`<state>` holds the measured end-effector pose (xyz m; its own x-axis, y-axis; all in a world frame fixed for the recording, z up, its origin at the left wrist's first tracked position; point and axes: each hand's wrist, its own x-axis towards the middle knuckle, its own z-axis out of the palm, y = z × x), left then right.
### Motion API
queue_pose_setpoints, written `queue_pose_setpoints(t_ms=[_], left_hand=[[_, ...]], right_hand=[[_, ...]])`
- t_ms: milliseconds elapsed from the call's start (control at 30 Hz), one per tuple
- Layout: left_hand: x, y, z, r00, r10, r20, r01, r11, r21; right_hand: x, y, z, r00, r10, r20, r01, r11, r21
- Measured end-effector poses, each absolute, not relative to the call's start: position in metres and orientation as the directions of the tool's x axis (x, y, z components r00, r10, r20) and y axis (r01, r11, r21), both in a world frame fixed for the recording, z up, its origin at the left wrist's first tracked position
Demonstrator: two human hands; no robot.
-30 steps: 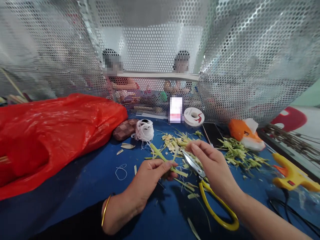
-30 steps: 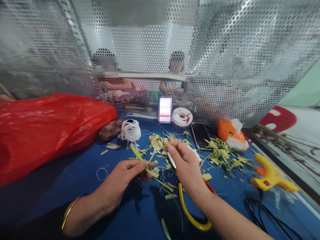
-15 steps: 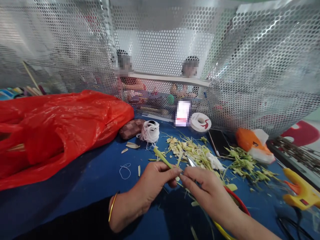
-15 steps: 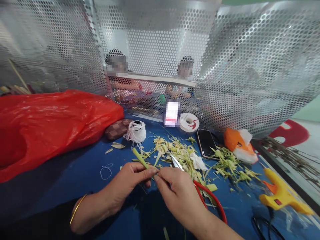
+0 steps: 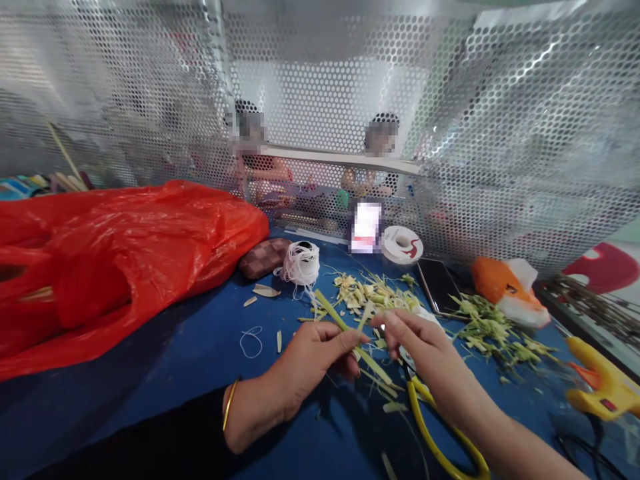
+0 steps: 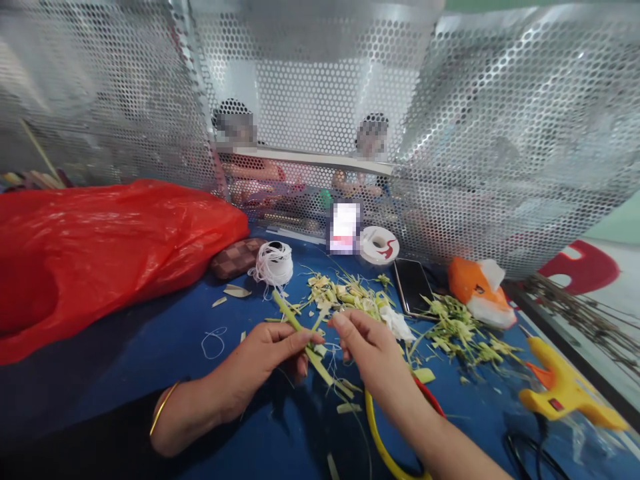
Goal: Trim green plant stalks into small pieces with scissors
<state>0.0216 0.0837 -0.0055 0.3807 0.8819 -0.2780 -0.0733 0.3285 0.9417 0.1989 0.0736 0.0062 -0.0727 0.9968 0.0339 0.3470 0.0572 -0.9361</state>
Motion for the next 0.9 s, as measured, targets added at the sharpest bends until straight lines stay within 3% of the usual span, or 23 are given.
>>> queue_pose_setpoints(t_ms=[133, 267, 500, 700, 800, 900], left_hand=[[0.021, 0.082, -0.007, 0.535, 0.794, -0.289, -0.052, 0.373, 0.926], [0.020, 0.081, -0.007, 0.578, 0.739, -0.346, -0.044, 0.452, 0.891], [0.018, 0.082, -0.010, 0.607, 0.637, -0.475, 0.014, 0.589, 0.808], [0.018, 0.080, -0.010, 0.603, 0.703, -0.377, 0.056, 0.434, 0.899], [0.022, 0.077, -0.012, 0.572, 0.720, -0.393, 0.084, 0.426, 0.901], [0.025, 0.075, -0.011, 0.585, 0.686, -0.433, 0.114, 0.459, 0.881]], right_hand=[[0.194, 0.075, 0.005, -0.117, 0.991, -0.064, 0.158, -0.045, -0.986], [0.188, 0.072, 0.001, -0.086, 0.993, -0.081, 0.077, -0.075, -0.994], [0.190, 0.071, -0.002, -0.130, 0.991, 0.023, 0.200, 0.049, -0.979], [0.192, 0.072, -0.005, -0.015, 0.998, 0.058, 0.321, 0.060, -0.945], [0.195, 0.077, -0.005, -0.072, 0.996, 0.047, 0.355, 0.070, -0.932], [0.196, 0.078, -0.004, -0.168, 0.973, 0.160, 0.439, 0.219, -0.872]])
